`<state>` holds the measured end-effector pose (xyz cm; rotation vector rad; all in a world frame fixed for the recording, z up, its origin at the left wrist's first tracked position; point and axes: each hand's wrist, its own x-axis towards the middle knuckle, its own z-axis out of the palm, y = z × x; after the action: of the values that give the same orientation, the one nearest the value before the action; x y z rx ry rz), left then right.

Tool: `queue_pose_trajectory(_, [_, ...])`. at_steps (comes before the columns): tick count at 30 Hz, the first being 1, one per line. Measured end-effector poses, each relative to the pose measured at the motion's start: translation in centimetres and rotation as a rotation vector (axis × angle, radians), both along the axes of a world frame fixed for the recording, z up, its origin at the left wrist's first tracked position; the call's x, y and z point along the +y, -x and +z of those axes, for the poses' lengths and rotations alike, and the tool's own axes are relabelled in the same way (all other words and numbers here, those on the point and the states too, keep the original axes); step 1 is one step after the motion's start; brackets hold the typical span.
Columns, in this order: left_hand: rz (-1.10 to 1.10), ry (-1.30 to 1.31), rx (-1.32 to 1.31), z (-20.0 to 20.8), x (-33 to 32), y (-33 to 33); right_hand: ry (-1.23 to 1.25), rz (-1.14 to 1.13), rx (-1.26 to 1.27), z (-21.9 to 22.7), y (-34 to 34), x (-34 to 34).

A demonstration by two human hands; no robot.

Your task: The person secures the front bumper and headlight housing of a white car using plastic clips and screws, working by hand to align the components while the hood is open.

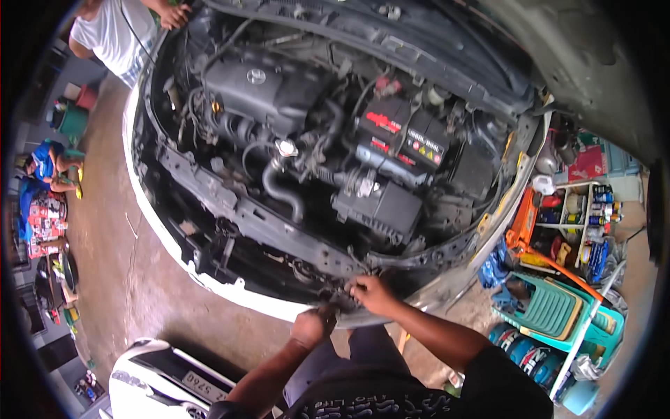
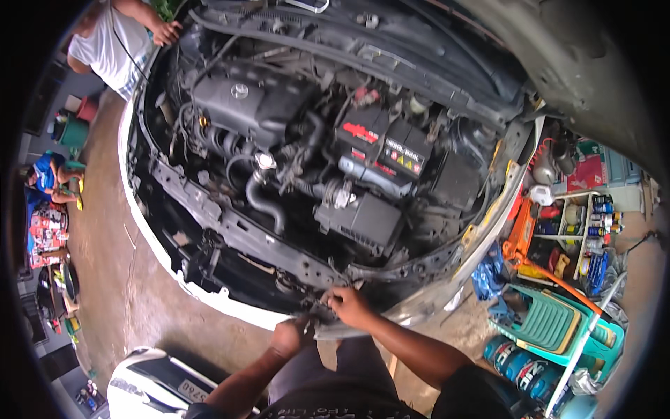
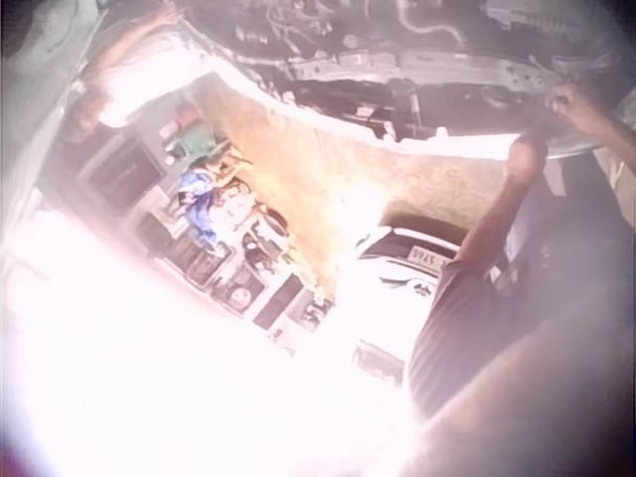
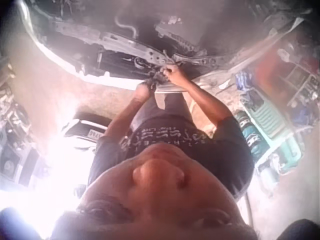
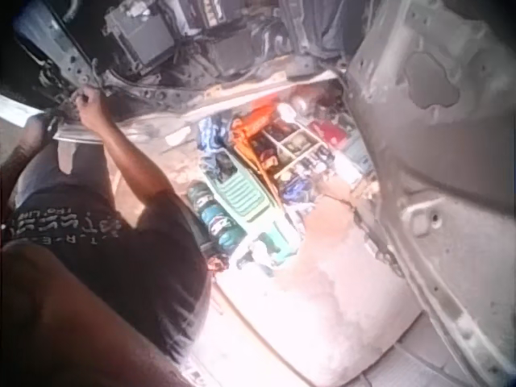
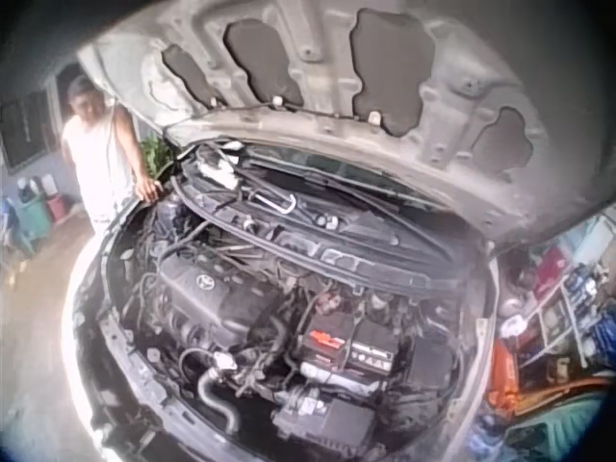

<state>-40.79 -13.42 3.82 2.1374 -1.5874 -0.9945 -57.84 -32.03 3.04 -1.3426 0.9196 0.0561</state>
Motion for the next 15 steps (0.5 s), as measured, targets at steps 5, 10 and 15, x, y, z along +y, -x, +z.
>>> queue_pose_trajectory(5, [0.029, -0.155, 0.105, 1.5, -0.8, -0.4, 0.030, 0.019, -0.037, 1.1, 0.0, 0.5])
queue_pose_trajectory(10, [-0.007, -0.228, 0.040, 0.2, 0.1, -0.4, -0.010, 0.045, -0.001, 1.9, -0.8, 0.8])
queue_pose_trajectory(15, [-0.008, -0.122, 0.063, 2.6, -1.2, -1.4, 0.016, 0.034, -0.018, 1.4, -0.9, 0.7])
